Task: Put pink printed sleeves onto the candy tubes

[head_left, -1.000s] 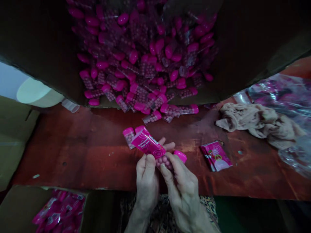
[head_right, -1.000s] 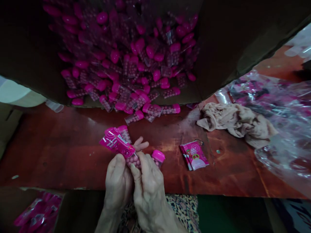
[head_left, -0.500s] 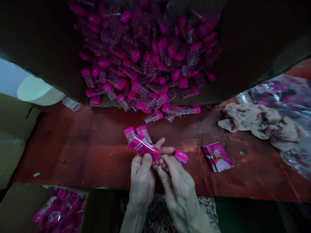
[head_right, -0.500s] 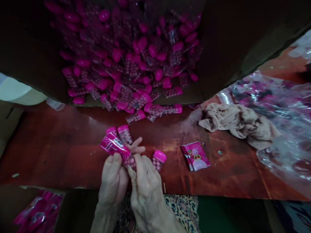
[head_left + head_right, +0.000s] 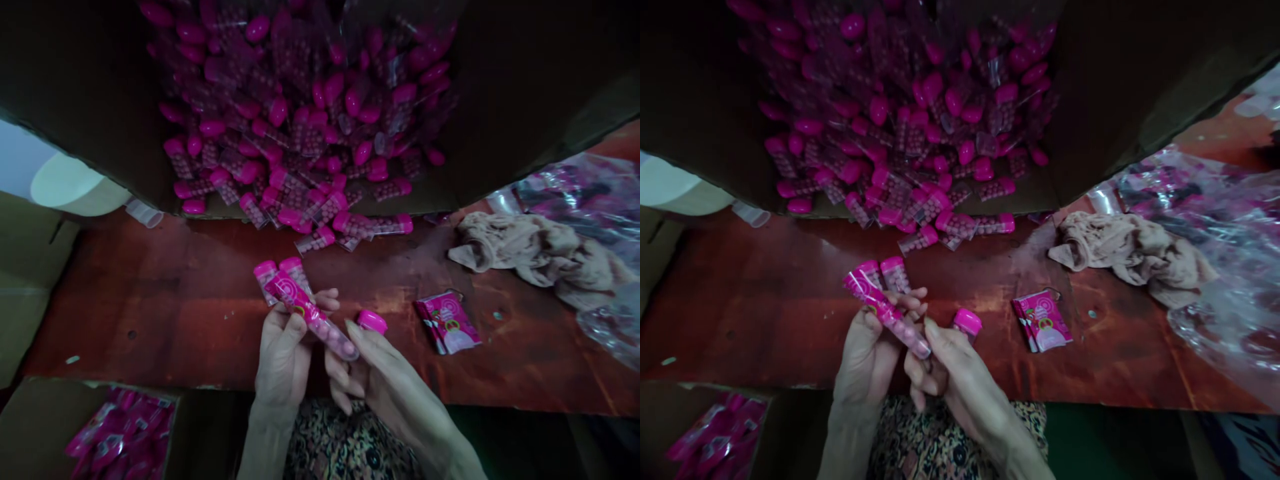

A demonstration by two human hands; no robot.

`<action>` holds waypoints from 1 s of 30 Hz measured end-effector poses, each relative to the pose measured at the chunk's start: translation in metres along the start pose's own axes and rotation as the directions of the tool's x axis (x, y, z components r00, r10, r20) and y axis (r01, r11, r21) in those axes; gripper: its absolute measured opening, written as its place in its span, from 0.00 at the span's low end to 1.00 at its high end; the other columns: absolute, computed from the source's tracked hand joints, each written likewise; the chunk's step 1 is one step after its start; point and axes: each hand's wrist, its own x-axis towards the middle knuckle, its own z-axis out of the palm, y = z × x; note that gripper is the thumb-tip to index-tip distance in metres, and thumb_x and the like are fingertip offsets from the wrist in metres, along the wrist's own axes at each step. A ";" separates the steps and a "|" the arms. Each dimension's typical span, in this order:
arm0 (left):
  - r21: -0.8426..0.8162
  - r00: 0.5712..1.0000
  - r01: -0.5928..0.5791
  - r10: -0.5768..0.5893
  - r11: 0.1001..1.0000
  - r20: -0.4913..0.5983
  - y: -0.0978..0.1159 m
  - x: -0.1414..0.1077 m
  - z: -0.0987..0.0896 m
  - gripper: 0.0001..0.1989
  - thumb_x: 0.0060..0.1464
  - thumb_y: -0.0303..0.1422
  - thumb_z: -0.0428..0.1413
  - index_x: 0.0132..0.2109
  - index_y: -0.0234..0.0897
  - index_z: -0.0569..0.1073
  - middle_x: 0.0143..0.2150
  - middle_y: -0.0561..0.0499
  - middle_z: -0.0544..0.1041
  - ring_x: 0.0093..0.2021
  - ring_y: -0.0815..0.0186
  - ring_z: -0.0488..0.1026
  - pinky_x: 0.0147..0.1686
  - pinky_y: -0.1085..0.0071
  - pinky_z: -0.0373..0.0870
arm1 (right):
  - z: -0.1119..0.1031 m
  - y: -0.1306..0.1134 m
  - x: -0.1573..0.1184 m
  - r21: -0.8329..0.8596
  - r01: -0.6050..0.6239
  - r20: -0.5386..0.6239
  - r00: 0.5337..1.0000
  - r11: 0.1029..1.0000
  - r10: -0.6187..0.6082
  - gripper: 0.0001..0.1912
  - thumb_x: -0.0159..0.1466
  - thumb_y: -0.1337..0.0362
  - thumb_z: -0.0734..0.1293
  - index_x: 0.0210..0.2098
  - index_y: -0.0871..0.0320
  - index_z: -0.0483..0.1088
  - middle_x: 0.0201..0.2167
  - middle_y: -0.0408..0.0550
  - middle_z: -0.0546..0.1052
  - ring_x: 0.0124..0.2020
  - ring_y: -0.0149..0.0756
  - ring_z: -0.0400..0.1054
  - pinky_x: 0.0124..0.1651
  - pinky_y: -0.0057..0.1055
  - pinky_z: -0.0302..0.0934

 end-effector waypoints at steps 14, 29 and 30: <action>0.089 0.997 -0.021 0.028 0.996 -0.075 0.000 -0.004 0.006 0.11 0.51 0.38 0.57 0.31 0.33 0.76 0.37 0.42 0.81 0.31 0.63 0.76 0.21 0.73 0.70 | 0.002 0.010 0.004 -0.703 0.196 -0.138 0.905 0.683 -0.402 0.19 0.69 0.60 0.52 0.22 0.57 0.59 0.18 0.38 0.61 0.17 0.25 0.52 0.20 0.22 0.49; 0.061 0.988 0.072 -0.079 0.996 0.129 -0.017 -0.011 0.001 0.17 0.59 0.35 0.49 0.52 0.34 0.72 0.44 0.39 0.79 0.35 0.63 0.75 0.20 0.76 0.64 | 0.008 0.020 0.002 -0.887 0.249 -0.098 0.722 0.390 -0.685 0.13 0.67 0.68 0.53 0.27 0.57 0.62 0.16 0.37 0.63 0.15 0.26 0.58 0.20 0.24 0.52; 0.078 0.988 0.071 -0.080 0.994 0.130 -0.017 -0.010 0.001 0.17 0.59 0.35 0.49 0.52 0.34 0.72 0.44 0.39 0.79 0.33 0.64 0.74 0.20 0.76 0.64 | 0.007 0.019 0.002 -0.881 0.238 -0.117 0.730 0.410 -0.674 0.13 0.67 0.67 0.53 0.27 0.57 0.62 0.17 0.37 0.64 0.16 0.26 0.58 0.21 0.24 0.53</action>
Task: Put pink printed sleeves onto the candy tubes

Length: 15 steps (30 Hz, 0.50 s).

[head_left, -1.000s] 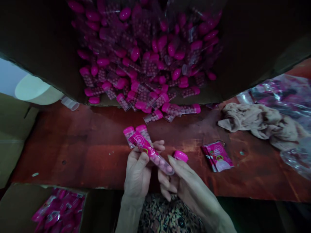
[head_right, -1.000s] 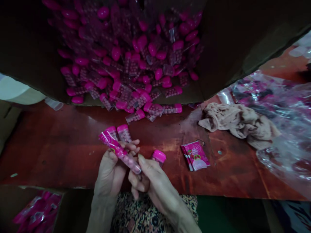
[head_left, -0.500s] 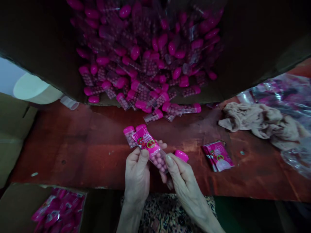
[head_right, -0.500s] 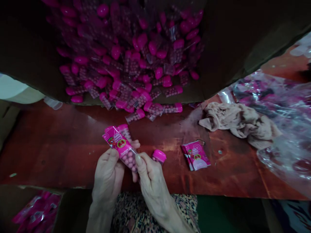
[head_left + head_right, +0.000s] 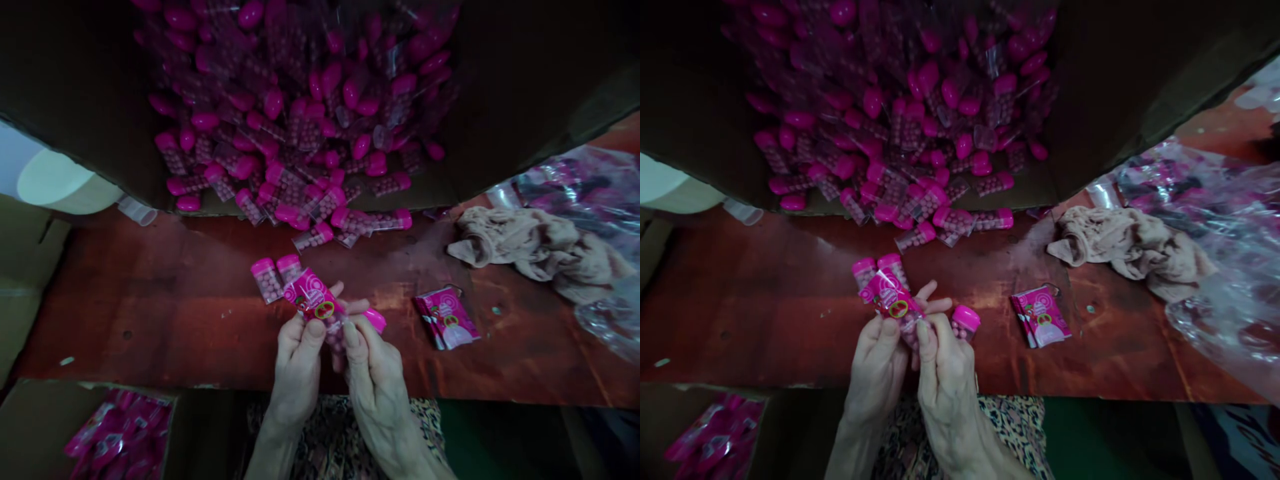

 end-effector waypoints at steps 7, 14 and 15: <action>-0.020 0.995 0.073 -0.074 0.997 -0.064 0.010 0.003 0.000 0.17 0.58 0.39 0.48 0.43 0.32 0.76 0.43 0.39 0.79 0.15 0.78 0.58 0.12 0.78 0.61 | -0.015 0.003 0.011 0.292 -0.206 0.368 0.926 0.934 0.089 0.10 0.67 0.61 0.58 0.38 0.55 0.70 0.25 0.40 0.71 0.25 0.27 0.65 0.30 0.23 0.63; 0.033 0.983 0.159 -0.154 0.987 -0.103 0.000 -0.005 0.000 0.14 0.55 0.38 0.53 0.44 0.36 0.77 0.39 0.42 0.79 0.16 0.81 0.48 0.12 0.84 0.54 | -0.005 0.006 0.016 0.496 -0.343 0.343 0.922 0.798 0.183 0.18 0.61 0.53 0.64 0.22 0.60 0.70 0.16 0.40 0.69 0.15 0.24 0.63 0.17 0.20 0.60; 0.039 0.984 0.154 -0.150 0.987 -0.091 0.000 -0.006 -0.001 0.15 0.56 0.38 0.52 0.45 0.36 0.77 0.41 0.42 0.79 0.16 0.81 0.48 0.12 0.84 0.54 | -0.004 0.007 0.016 0.503 -0.355 0.350 0.917 0.788 0.190 0.19 0.60 0.52 0.64 0.22 0.60 0.71 0.15 0.40 0.68 0.14 0.24 0.63 0.16 0.20 0.60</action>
